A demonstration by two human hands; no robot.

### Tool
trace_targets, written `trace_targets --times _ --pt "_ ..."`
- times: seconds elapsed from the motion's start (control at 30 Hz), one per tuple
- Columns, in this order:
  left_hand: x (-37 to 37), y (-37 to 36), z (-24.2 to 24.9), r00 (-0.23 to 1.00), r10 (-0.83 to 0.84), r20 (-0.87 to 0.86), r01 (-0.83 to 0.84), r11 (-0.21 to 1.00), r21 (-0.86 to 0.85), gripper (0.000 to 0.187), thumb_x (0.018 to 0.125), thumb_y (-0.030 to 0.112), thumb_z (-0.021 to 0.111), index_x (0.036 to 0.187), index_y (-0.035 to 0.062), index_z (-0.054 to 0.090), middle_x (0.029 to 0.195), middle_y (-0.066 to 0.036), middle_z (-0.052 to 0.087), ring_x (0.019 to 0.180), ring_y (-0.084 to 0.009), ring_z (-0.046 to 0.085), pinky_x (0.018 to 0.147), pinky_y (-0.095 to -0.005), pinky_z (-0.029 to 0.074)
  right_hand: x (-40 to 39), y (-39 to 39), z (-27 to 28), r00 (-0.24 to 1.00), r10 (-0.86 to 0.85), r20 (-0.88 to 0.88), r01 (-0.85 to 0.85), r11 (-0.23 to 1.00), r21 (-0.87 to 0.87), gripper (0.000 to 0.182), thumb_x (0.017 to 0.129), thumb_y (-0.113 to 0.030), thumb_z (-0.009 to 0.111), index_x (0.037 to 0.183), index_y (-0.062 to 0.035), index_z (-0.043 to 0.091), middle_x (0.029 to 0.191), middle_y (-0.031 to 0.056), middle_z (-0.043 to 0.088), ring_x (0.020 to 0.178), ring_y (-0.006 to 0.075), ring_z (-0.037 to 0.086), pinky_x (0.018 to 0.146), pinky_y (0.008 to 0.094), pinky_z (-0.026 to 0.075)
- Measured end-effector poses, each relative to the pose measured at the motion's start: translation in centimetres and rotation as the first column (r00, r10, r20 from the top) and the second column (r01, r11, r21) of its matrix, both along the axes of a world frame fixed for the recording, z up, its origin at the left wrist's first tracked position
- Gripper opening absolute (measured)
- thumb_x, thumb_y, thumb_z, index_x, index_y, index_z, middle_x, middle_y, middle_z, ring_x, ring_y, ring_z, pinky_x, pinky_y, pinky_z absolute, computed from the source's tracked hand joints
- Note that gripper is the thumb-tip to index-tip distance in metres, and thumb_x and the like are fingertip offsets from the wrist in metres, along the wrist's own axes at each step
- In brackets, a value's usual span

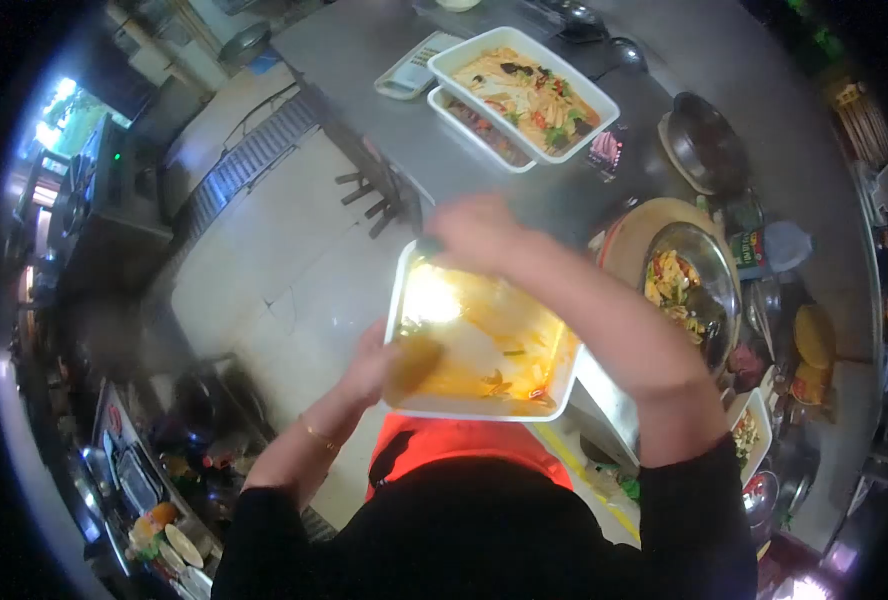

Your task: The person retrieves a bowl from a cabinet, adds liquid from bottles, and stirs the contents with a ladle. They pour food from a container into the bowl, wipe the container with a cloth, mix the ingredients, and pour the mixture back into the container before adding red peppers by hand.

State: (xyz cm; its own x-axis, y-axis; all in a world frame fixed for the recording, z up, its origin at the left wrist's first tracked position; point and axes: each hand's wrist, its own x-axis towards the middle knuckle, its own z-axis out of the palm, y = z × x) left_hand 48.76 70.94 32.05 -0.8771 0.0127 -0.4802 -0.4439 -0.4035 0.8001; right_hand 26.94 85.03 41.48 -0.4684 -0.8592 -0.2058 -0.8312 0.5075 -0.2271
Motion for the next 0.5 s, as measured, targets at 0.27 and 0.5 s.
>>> trace_targets --times 0.27,0.5 --pt "1.0 -0.7 0.9 0.986 0.155 0.061 -0.154 0.988 -0.015 0.043 0.076 0.009 0.055 0.117 -0.0015 0.056 0.104 -0.010 0.064 0.091 -0.0195 0.063 0.081 -0.0328 0.052 -0.1 -0.9 -2.7 0.997 -0.055 0.049 0.053 0.998 0.038 0.017 0.074 -0.030 0.070 0.087 -0.0193 0.072 0.094 0.0069 0.069 0.092 0.0275 0.066 0.074 0.0434 0.052" --pt "3.4 -5.0 1.5 0.960 0.277 0.034 -0.269 0.949 -0.162 0.048 0.070 0.012 0.055 0.116 0.0001 0.056 0.098 -0.006 0.063 0.087 -0.0176 0.061 0.077 -0.0291 0.050 -2.7 8.5 -8.0 0.926 -0.350 0.142 0.352 0.936 0.008 0.028 0.075 -0.033 0.069 0.094 -0.0132 0.070 0.096 0.0111 0.068 0.093 0.0306 0.065 0.078 0.0423 0.051"
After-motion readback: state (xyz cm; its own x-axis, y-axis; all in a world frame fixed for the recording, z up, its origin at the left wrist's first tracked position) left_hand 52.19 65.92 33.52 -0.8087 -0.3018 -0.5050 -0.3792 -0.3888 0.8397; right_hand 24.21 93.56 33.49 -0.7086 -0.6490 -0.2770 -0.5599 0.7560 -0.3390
